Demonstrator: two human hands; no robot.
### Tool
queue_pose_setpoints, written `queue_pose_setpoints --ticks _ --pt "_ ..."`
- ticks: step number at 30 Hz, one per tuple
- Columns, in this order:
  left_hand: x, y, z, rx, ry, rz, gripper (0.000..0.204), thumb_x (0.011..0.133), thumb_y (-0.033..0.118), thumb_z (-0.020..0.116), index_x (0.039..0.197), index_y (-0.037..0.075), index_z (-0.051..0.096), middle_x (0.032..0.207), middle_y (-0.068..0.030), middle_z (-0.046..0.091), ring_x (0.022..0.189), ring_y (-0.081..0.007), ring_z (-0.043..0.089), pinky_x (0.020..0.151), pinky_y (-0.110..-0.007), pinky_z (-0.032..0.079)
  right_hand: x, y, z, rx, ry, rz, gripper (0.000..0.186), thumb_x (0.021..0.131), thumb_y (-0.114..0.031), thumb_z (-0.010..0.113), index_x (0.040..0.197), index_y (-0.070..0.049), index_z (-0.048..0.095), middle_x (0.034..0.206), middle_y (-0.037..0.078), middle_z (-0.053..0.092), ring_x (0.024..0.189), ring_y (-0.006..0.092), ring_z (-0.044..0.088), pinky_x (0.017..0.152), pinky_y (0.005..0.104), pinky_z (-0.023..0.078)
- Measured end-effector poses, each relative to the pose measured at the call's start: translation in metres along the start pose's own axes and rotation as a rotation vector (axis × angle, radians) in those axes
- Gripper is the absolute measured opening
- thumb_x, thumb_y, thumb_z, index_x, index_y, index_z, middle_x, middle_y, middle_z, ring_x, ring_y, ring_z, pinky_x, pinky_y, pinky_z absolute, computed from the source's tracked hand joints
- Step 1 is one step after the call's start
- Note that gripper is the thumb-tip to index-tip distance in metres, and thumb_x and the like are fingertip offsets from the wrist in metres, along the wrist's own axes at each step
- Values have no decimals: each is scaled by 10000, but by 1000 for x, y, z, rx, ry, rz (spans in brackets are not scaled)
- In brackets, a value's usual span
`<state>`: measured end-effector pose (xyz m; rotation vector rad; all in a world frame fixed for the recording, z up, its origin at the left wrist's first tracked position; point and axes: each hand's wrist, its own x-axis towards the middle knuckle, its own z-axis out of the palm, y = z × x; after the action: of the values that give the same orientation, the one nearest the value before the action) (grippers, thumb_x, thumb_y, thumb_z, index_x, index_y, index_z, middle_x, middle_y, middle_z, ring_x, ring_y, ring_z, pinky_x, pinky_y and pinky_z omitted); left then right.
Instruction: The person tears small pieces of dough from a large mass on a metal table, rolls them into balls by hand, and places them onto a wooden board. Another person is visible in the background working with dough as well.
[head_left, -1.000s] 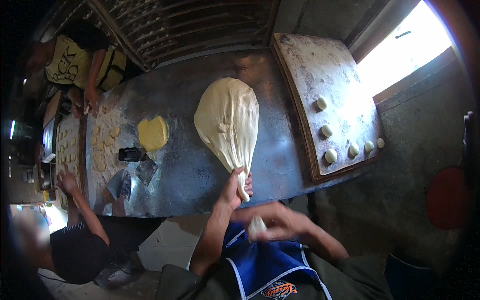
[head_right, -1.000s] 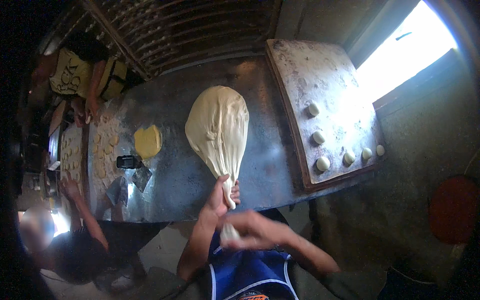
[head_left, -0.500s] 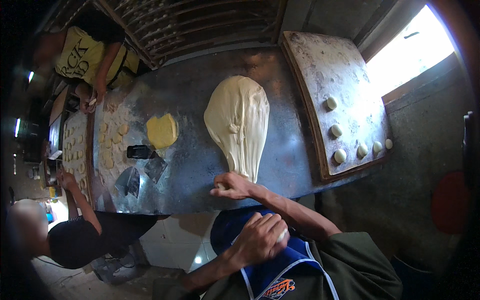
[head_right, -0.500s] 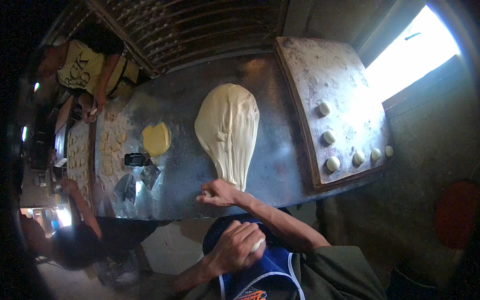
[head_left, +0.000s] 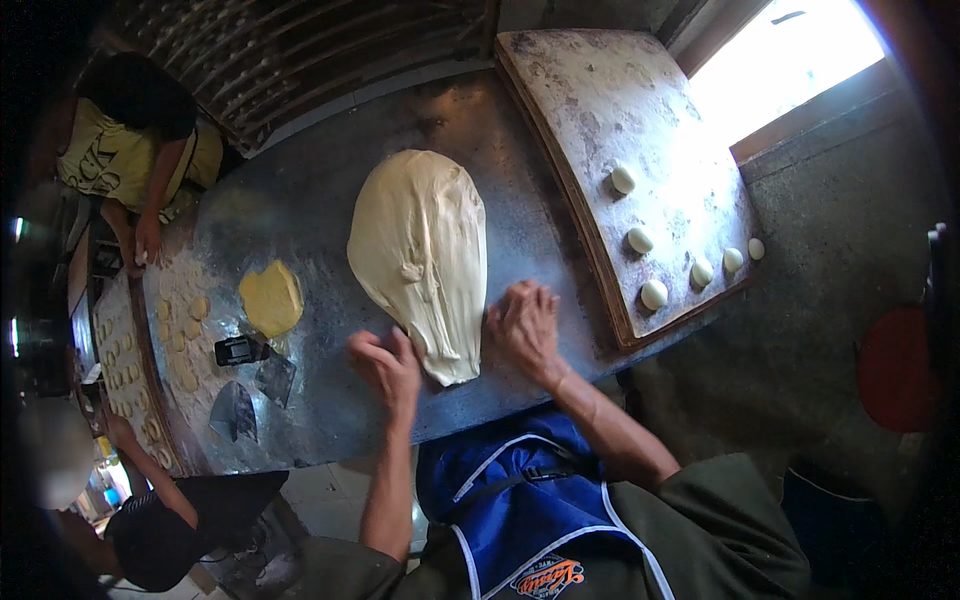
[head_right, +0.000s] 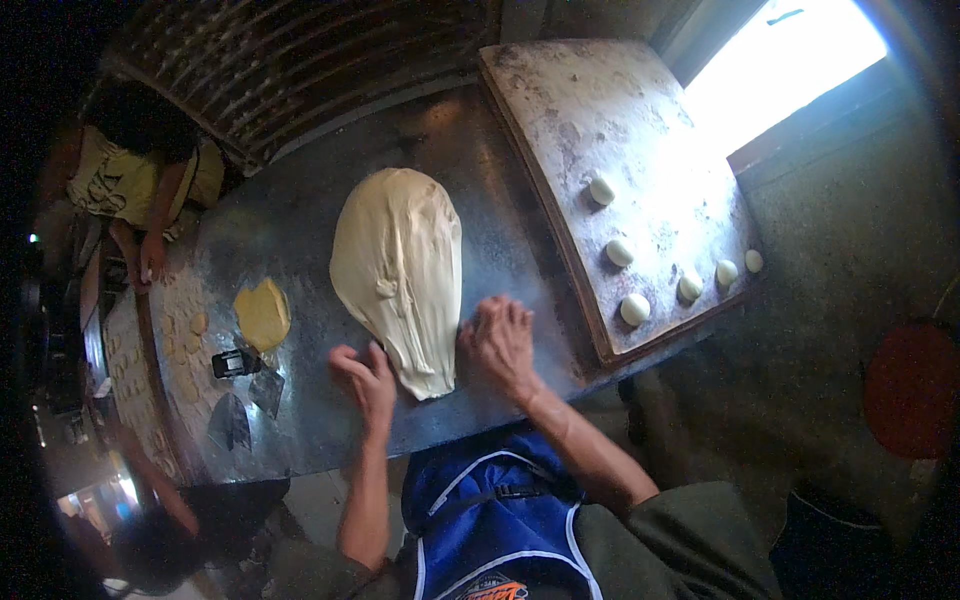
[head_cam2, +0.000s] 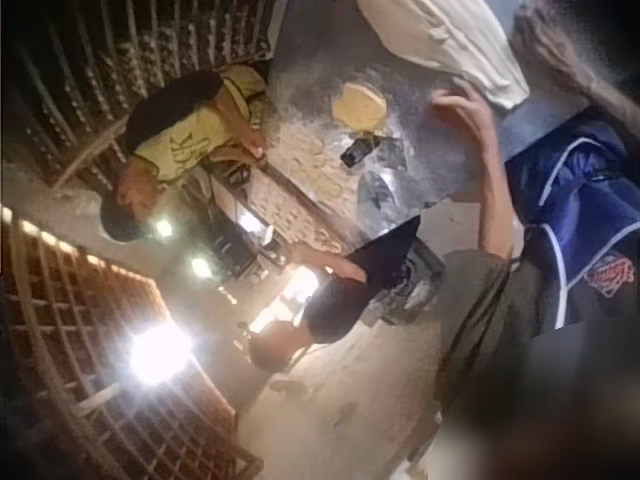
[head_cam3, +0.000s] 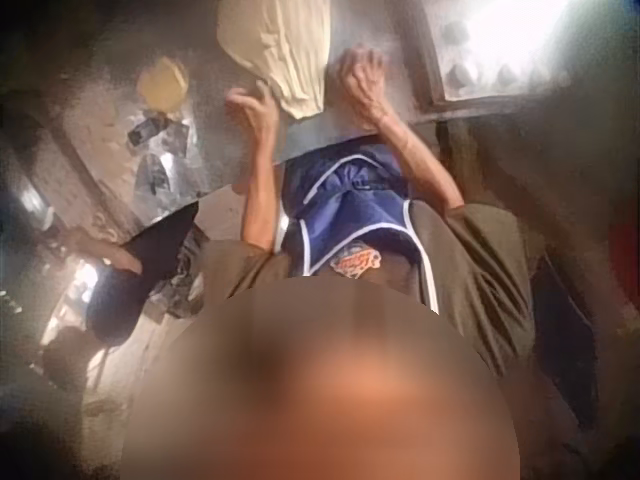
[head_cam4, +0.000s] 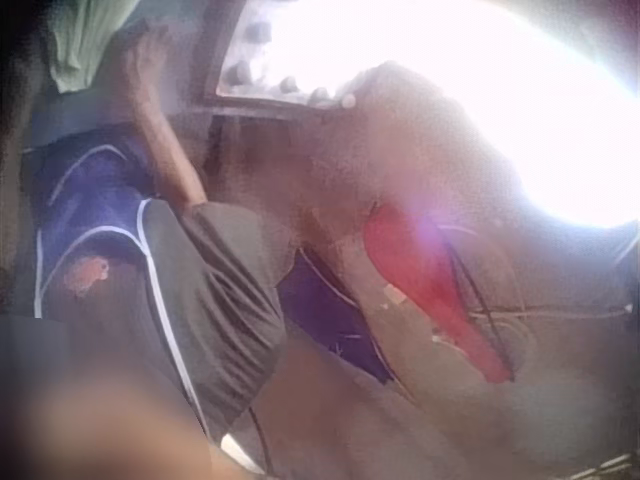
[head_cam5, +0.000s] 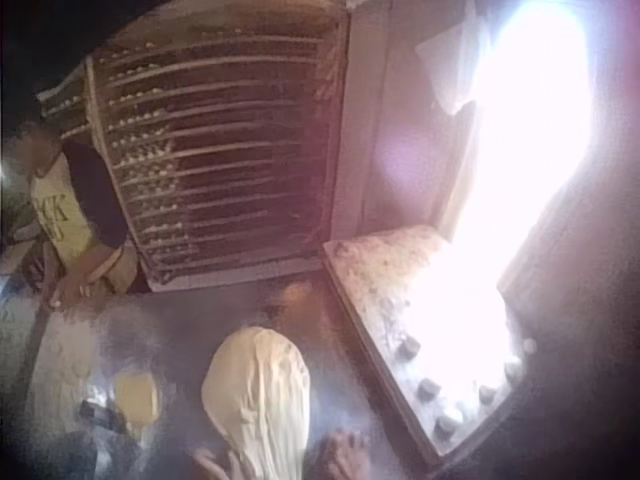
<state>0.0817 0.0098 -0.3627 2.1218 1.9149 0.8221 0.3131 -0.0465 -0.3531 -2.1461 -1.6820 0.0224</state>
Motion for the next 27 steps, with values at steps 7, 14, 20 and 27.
queue_pose_setpoints --ticks 7,14,20,27 --pt "-23 -53 -43 -285 -99 102 270 879 4 645 1055 -1 439 972 -175 504 881 -362 528 819 -475 439 -30 77 -43 34 -272 -375 360 839 -208 686 1084 -22 498 984 152 515 949 338 510 842 478 374" --pt "-63 -16 -31 -294 -141 253 210 898 24 621 958 27 420 901 -145 467 844 -333 503 781 -464 419 -63 26 8 375 -50 -248 394 815 -163 725 1077 -26 464 896 164 478 859 357 486 740 492 373" --pt "11 -27 -24 -247 -44 -49 241 901 64 659 947 31 424 877 -153 473 835 -340 511 766 -456 430 34 56 -28 109 -104 -254 434 811 -274 759 1016 -12 480 891 137 516 957 336 498 849 483 394" --pt "-30 -72 -43 -168 -203 364 224 890 44 659 970 33 450 895 -157 505 847 -355 548 785 -459 442 -38 71 -9 460 -276 -326 375 791 -232 771 939 -53 477 899 154 485 861 341 468 787 476 366"
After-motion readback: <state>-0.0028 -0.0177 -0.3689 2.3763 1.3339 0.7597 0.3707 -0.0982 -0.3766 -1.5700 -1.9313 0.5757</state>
